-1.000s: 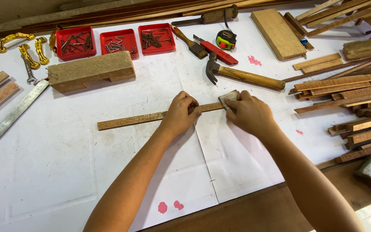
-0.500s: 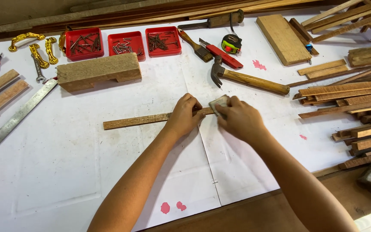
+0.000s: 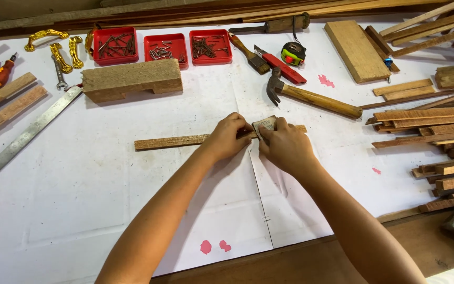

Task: The recorder is seen assembling a wooden frame and then sanding a wooden strip.

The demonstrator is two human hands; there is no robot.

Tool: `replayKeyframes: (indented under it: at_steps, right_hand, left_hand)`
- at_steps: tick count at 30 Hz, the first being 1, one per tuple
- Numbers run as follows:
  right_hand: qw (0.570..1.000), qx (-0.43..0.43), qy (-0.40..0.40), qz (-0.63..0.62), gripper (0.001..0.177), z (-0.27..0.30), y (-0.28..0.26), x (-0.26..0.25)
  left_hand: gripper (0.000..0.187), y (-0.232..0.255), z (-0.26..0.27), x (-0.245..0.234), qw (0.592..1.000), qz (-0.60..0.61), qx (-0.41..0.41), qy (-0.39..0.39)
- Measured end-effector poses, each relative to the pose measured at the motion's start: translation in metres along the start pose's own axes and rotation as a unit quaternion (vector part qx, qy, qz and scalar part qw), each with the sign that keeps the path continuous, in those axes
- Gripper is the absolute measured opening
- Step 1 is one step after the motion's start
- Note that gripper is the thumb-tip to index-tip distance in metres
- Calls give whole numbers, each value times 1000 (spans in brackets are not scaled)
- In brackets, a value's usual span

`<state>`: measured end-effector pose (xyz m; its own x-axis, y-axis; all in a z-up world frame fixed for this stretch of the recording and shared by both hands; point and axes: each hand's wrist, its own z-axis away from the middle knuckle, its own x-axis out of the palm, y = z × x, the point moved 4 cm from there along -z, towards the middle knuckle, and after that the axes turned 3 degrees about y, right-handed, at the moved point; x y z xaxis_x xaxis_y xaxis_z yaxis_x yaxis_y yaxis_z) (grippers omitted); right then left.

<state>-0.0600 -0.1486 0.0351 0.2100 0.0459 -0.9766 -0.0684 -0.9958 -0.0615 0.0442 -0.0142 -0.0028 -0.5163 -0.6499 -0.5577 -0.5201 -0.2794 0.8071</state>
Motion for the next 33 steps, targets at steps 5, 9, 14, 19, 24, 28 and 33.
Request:
replayKeyframes:
  at_steps: [5,9,14,19,24,28,33]
  right_hand:
    - [997,31,-73,-14,37,-8,-4,-22]
    - [989,79,-123,-16,41,-11,-5,-11]
    - [999,-18,16,-26,40,-1,-55,1]
    - [997,-65,26,-38,41,-12,-92,9]
    - [991,-120,-40,-38,38,-16,-65,-13]
    - [994,-58,-90,-26,36,-17,-45,-18]
    - [993,-108,-48,-21,38,-22,-81,-8]
  left_hand:
    - [28,-8,30,-52,995,-98,-14,9]
    - [27,-24,53,-65,991,-88,-99,20]
    - [23,-34,58,-62,995,-65,-15,76]
    - [27,-29,60,-67,995,-33,-4,92]
    - [30,-34,61,-71,997,24,-34,62]
    - [30,-33,61,-72,997,35,-30,64]
    - [35,-34,58,-68,998,-9,-13,68]
